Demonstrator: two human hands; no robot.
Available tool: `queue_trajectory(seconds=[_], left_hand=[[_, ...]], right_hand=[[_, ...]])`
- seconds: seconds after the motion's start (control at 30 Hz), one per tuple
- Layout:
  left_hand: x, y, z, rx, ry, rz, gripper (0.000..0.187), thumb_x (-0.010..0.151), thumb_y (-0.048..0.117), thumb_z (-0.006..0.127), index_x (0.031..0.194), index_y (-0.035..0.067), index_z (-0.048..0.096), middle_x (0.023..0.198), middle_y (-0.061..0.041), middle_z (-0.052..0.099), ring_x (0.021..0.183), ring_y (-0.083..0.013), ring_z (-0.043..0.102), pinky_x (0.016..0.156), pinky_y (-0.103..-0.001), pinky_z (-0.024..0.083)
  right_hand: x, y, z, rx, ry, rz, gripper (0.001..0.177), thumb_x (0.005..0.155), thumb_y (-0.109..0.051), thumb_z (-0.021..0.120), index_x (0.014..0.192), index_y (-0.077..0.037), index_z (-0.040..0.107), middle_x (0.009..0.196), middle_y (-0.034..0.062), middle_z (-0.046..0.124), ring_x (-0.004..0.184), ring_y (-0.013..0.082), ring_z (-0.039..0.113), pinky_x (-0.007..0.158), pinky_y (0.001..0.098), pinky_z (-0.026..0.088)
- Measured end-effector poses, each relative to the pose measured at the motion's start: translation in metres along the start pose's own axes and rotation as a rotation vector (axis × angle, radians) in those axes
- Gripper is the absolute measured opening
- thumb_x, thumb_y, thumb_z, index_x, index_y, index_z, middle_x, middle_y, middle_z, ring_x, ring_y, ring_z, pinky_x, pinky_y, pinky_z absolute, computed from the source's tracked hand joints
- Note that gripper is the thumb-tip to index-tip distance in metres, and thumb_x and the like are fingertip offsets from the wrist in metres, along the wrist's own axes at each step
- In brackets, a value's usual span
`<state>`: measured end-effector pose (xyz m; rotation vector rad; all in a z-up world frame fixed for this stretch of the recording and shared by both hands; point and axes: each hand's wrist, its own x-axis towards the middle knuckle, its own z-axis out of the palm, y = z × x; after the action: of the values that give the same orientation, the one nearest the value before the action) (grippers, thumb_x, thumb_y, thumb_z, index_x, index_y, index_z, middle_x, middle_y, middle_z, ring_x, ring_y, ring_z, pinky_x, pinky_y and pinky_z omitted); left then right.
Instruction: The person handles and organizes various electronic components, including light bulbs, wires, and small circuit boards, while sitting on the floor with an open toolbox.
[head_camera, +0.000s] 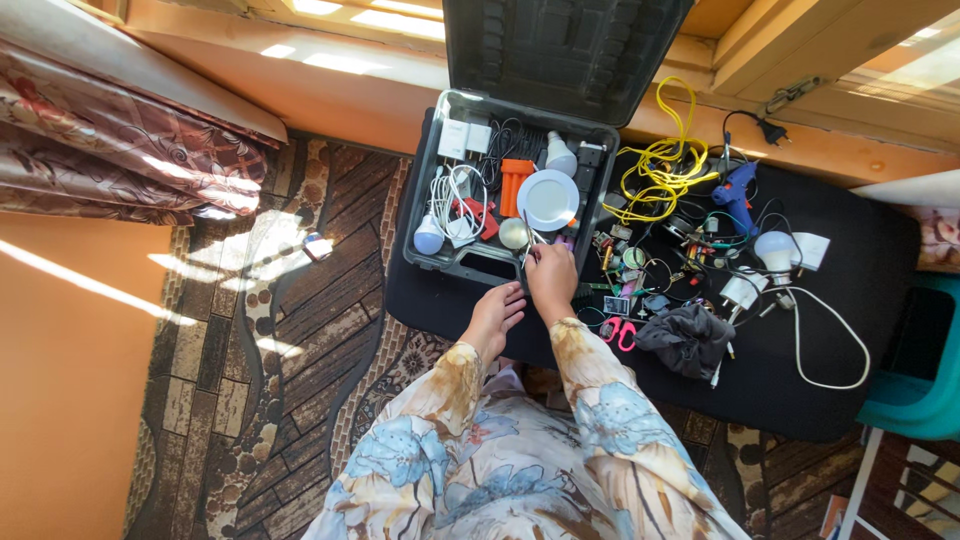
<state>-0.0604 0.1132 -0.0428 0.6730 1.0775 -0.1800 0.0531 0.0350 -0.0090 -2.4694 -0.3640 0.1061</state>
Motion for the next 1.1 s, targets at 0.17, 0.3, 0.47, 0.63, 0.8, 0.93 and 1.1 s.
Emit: queue_trajectory(seconds=[0.17, 0.3, 0.47, 0.63, 0.8, 0.93, 1.1], left_hand=[[-0.006, 0.007, -0.012, -0.026, -0.002, 0.007, 0.041, 0.102, 0.025, 0.051, 0.137, 0.004, 0.058, 0.141, -0.015, 0.063, 0.128, -0.0282, 0.06, 0.104, -0.042, 0.049], [-0.008, 0.008, -0.015, -0.033, -0.011, 0.012, 0.042, 0.101, 0.024, 0.051, 0.136, 0.003, 0.058, 0.14, -0.016, 0.063, 0.127, -0.0282, 0.061, 0.103, -0.041, 0.049], [0.002, 0.003, -0.01, -0.048, -0.035, 0.006, 0.042, 0.101, 0.024, 0.05, 0.136, 0.002, 0.059, 0.139, -0.016, 0.064, 0.124, -0.0279, 0.062, 0.101, -0.041, 0.05], [0.002, -0.003, 0.004, -0.005, -0.003, -0.006, 0.042, 0.101, 0.025, 0.052, 0.136, 0.002, 0.059, 0.137, -0.014, 0.064, 0.124, -0.0268, 0.062, 0.102, -0.04, 0.05], [-0.007, -0.004, 0.02, 0.004, -0.033, -0.016, 0.043, 0.1, 0.026, 0.056, 0.137, 0.003, 0.058, 0.137, -0.015, 0.064, 0.124, -0.0276, 0.061, 0.102, -0.041, 0.049], [-0.011, -0.016, 0.032, 0.096, -0.022, 0.039, 0.045, 0.099, 0.027, 0.054, 0.14, 0.008, 0.056, 0.138, -0.01, 0.063, 0.128, -0.0261, 0.059, 0.106, -0.04, 0.045], [-0.017, -0.022, 0.051, 0.022, -0.123, 0.091, 0.05, 0.102, 0.032, 0.049, 0.144, 0.005, 0.054, 0.143, -0.012, 0.059, 0.132, -0.0274, 0.056, 0.109, -0.041, 0.044]], right_hand=[[0.01, -0.011, 0.027, -0.104, 0.038, 0.171, 0.016, 0.082, -0.027, 0.08, 0.086, -0.012, 0.076, 0.095, 0.0089, 0.068, 0.096, 0.0326, 0.066, 0.081, 0.0463, 0.053], [0.017, -0.012, 0.019, -0.005, -0.042, 0.291, 0.016, 0.079, -0.03, 0.078, 0.082, -0.014, 0.079, 0.091, 0.0084, 0.073, 0.089, 0.0316, 0.071, 0.078, 0.0455, 0.056], [0.012, -0.01, -0.015, 0.002, -0.2, 0.391, 0.02, 0.077, -0.034, 0.077, 0.081, -0.015, 0.08, 0.085, 0.0094, 0.077, 0.082, 0.0319, 0.074, 0.073, 0.0448, 0.058], [-0.004, 0.001, -0.032, 0.023, -0.193, 0.325, 0.024, 0.078, -0.037, 0.08, 0.084, -0.013, 0.08, 0.086, 0.0107, 0.076, 0.08, 0.0331, 0.072, 0.071, 0.0455, 0.057], [-0.055, 0.068, -0.053, 0.159, 0.035, 0.289, 0.021, 0.088, -0.03, 0.075, 0.087, -0.009, 0.078, 0.083, 0.0104, 0.075, 0.079, 0.0299, 0.072, 0.071, 0.0434, 0.055], [-0.118, 0.12, -0.081, 0.132, 0.033, 0.452, 0.022, 0.087, -0.028, 0.076, 0.092, -0.006, 0.078, 0.086, 0.0131, 0.075, 0.081, 0.0308, 0.073, 0.074, 0.0416, 0.056], [-0.137, 0.15, -0.084, 0.313, 0.055, 0.453, 0.022, 0.088, -0.02, 0.072, 0.104, -0.007, 0.075, 0.089, 0.0116, 0.076, 0.083, 0.0271, 0.077, 0.077, 0.0381, 0.058]])
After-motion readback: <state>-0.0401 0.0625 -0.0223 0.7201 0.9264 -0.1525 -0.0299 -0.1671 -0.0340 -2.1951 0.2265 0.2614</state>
